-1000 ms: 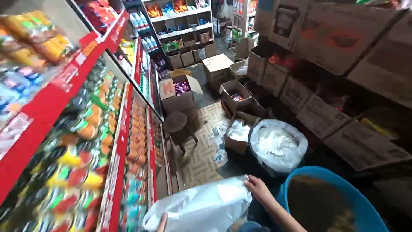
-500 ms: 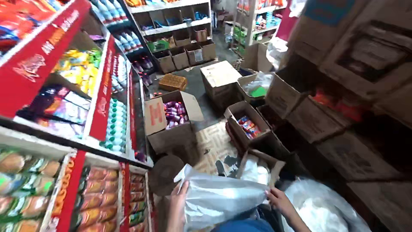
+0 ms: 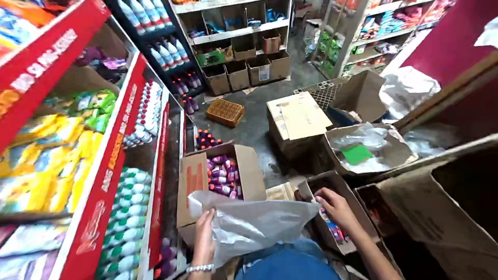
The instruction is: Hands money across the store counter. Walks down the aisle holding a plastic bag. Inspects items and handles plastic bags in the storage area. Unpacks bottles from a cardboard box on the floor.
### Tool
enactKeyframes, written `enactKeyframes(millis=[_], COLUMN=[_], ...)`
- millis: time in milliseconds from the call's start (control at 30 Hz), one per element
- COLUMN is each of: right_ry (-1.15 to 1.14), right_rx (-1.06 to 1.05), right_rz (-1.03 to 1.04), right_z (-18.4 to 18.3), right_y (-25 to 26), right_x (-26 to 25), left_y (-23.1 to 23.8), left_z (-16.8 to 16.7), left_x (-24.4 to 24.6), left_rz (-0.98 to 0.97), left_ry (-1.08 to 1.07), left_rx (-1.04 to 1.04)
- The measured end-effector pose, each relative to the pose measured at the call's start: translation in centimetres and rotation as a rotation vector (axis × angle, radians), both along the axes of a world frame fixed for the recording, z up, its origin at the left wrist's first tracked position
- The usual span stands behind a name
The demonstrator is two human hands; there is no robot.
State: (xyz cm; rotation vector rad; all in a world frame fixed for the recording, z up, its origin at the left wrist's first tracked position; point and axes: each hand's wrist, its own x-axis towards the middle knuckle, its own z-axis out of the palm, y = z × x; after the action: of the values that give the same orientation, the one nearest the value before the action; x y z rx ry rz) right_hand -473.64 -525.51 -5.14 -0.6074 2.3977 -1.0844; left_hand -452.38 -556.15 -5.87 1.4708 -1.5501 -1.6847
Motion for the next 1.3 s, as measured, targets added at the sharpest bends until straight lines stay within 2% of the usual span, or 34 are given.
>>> enactKeyframes(millis=[133,267,367,500,700,800,900,967,1100,1200,1300], right_ry=[-0.077,-0.189,-0.320,-0.389,-0.527,-0.542,-0.570,-0.591,-0.607,-0.568,-0.463], right_rx=[0.012,0.139,0.283,0.415,0.371,0.323,0.358,0.337,0.364,0.271,0.203], right_rz=[-0.029,-0.011,0.056,0.289,0.475,0.548,0.550,0.477,0.371,0.158,-0.182], right_z=[-1.0,-1.8,-3.5,-3.8,-3.8,-5.6,-7.2,-8.2,-7.4,-6.5,-7.2], right_y=[-2.8,-4.4,-5.5,-9.5,-16.0,-21.0,-28.4,-34.1,-44.4,-47.2,-46.0], right_x=[-6.7,-13.3,-19.2,-28.5,-40.5,-45.7,-51.2,-54.3,-60.5,-65.4,-69.3], left_y=[-5.8,-12.1,-16.9,-21.5,-24.7,-27.9,-34.3,-40.4,-51.1,-57.2,-61.0], left_z=[1.5,3.0,2.3,0.8,-2.0,-3.8,-6.1,-6.0,-1.0,1.3,2.0], left_x=[-13.2,-23.0,-26.3,-28.2,-35.3,-39.9,-45.8,-50.8,-63.6,-73.4,-83.4], left_rz=[-0.162,-0.179,-0.007,0.243,0.335,0.325,0.203,0.070,-0.181,-0.364,-0.532], left_ry=[0.063,0.069,0.024,-0.020,-0.075,-0.071,-0.097,-0.110,-0.121,-0.114,-0.072], left_rx=[0.016,-0.063,-0.104,-0.099,0.017,0.065,0.023,-0.040,-0.140,-0.210,-0.208])
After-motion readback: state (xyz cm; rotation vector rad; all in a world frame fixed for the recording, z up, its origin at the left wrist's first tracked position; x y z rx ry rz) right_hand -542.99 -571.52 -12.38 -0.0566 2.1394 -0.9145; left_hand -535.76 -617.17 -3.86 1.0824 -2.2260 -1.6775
